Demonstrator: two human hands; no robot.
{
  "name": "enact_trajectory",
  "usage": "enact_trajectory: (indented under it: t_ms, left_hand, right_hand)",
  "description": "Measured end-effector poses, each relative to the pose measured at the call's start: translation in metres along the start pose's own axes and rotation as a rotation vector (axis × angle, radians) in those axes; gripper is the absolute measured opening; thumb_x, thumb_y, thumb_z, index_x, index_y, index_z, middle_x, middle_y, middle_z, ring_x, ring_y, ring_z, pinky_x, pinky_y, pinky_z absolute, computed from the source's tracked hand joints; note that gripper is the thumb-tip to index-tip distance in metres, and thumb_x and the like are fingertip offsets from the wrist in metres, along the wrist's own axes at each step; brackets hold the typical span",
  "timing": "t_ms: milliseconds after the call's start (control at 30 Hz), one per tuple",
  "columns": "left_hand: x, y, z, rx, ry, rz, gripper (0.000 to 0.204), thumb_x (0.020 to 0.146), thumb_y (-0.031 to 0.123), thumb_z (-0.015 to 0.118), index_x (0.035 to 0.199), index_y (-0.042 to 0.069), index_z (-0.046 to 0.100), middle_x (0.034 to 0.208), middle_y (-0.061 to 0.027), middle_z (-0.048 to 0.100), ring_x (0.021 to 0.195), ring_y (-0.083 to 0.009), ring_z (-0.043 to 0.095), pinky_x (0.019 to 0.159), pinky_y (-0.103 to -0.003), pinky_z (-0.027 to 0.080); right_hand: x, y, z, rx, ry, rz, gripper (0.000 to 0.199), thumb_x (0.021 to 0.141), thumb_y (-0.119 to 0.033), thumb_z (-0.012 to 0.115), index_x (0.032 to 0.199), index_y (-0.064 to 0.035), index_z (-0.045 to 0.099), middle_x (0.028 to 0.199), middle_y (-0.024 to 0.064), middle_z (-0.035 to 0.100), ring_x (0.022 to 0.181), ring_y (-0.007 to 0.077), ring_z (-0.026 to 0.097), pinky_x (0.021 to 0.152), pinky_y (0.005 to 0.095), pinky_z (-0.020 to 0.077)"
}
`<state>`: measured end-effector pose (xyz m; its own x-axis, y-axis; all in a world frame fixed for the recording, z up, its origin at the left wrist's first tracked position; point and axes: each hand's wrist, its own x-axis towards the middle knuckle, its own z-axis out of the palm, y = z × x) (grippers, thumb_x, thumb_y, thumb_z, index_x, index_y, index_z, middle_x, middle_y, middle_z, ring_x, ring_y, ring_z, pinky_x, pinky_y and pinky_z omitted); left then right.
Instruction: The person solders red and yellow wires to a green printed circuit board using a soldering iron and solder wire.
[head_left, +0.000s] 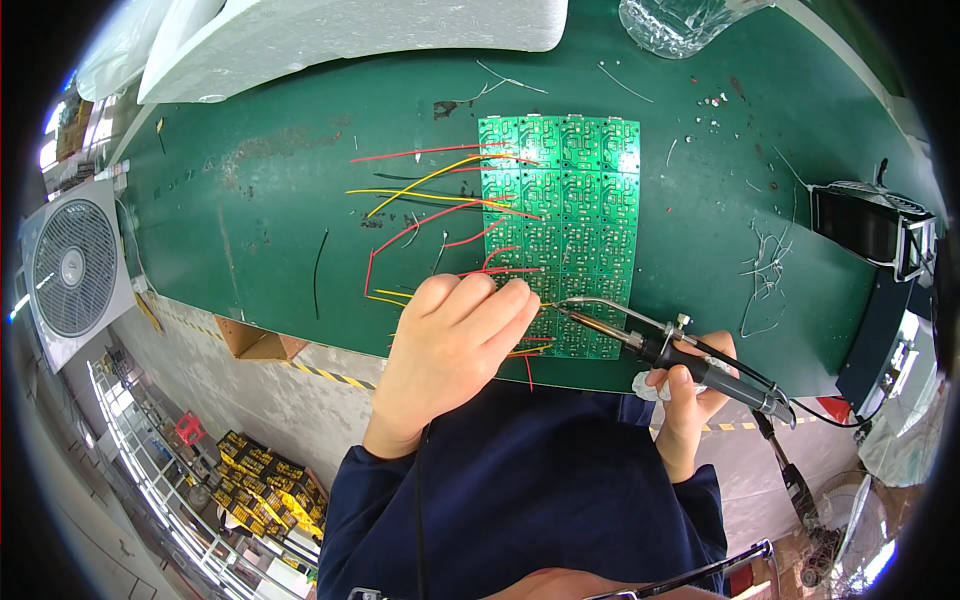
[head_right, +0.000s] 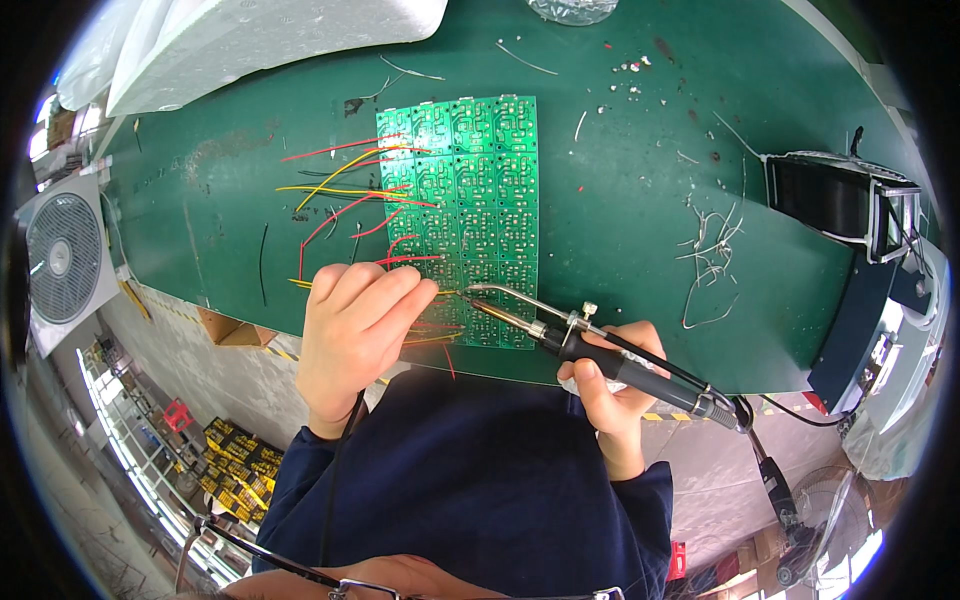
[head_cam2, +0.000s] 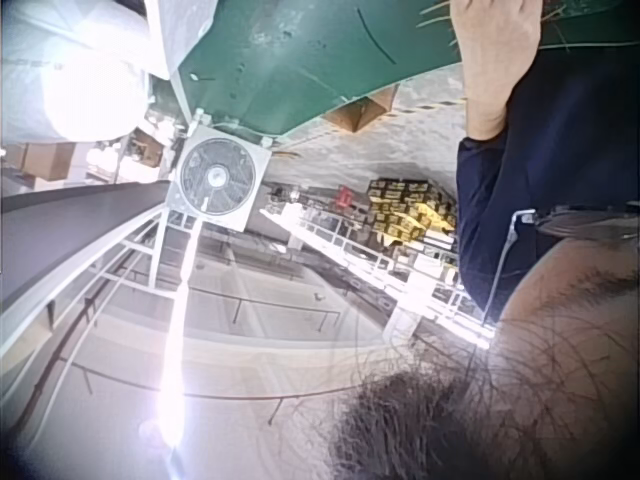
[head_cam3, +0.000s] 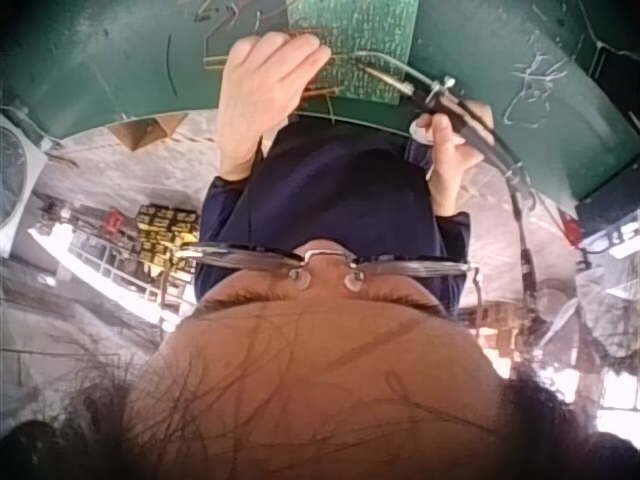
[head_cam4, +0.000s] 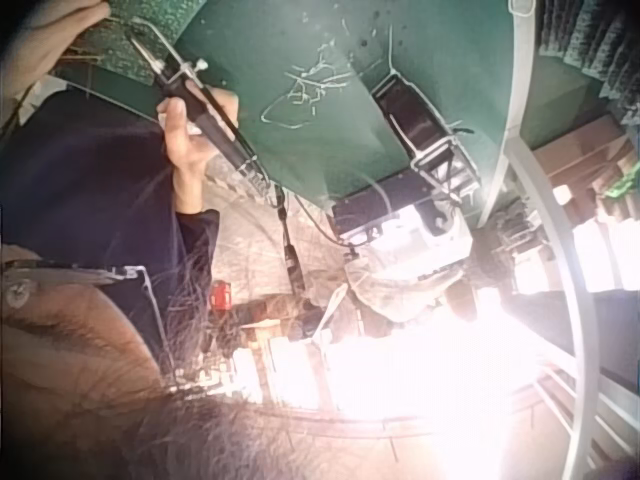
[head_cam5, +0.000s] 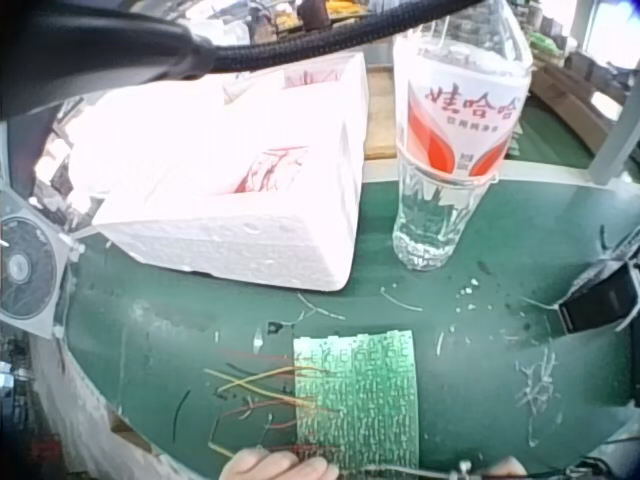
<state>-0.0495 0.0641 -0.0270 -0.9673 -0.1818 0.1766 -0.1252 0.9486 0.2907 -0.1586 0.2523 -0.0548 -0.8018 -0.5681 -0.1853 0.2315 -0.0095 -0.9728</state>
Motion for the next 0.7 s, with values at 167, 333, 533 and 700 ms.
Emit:
enact_trajectory:
  t_ms: [167,333,533,700]
  left_hand:
    - [0.0023,-0.0006,-0.0013,0.008,-0.02,0.019,0.022,0.054,0.006,0.058,0.076,0.006,0.058,0.079,0.0027,0.051,0.065,-0.0114,0.045,0.059,-0.025,0.031]
    - [0.0026,-0.0014,-0.0031,0.048,-0.049,0.069,0.022,0.054,0.007,0.058,0.076,0.006,0.058,0.08,0.0016,0.051,0.066,-0.0122,0.045,0.058,-0.026,0.032]
    - [0.004,-0.0012,-0.0071,0.082,-0.063,0.098,0.022,0.054,0.008,0.058,0.076,0.006,0.058,0.081,0.001,0.051,0.067,-0.0129,0.046,0.06,-0.026,0.033]
    - [0.0044,-0.0032,-0.0068,0.088,-0.079,0.12,0.023,0.053,0.008,0.058,0.076,0.006,0.058,0.082,0.0005,0.052,0.067,-0.0129,0.046,0.059,-0.026,0.033]
  right_hand:
    - [0.0018,0.0006,-0.0006,-0.004,0.002,0.005,0.021,0.067,-0.007,0.058,0.076,0.0034,0.043,0.059,0.0101,0.051,0.047,0.0137,0.053,0.044,0.0213,0.0424]
    - [0.001,0.0006,0.0007,0.0,-0.001,-0.023,0.02,0.067,-0.007,0.058,0.076,0.0031,0.043,0.059,0.0095,0.05,0.047,0.0135,0.053,0.044,0.0213,0.0418]
    - [0.0002,0.0018,-0.0009,-0.012,-0.02,-0.04,0.02,0.068,-0.006,0.058,0.076,0.003,0.043,0.059,0.01,0.051,0.047,0.0137,0.053,0.043,0.0214,0.0416]
    - [0.0005,0.0013,-0.0004,0.0,-0.018,-0.033,0.02,0.068,-0.006,0.058,0.076,0.0028,0.042,0.058,0.0102,0.051,0.048,0.0135,0.053,0.043,0.0211,0.0413]
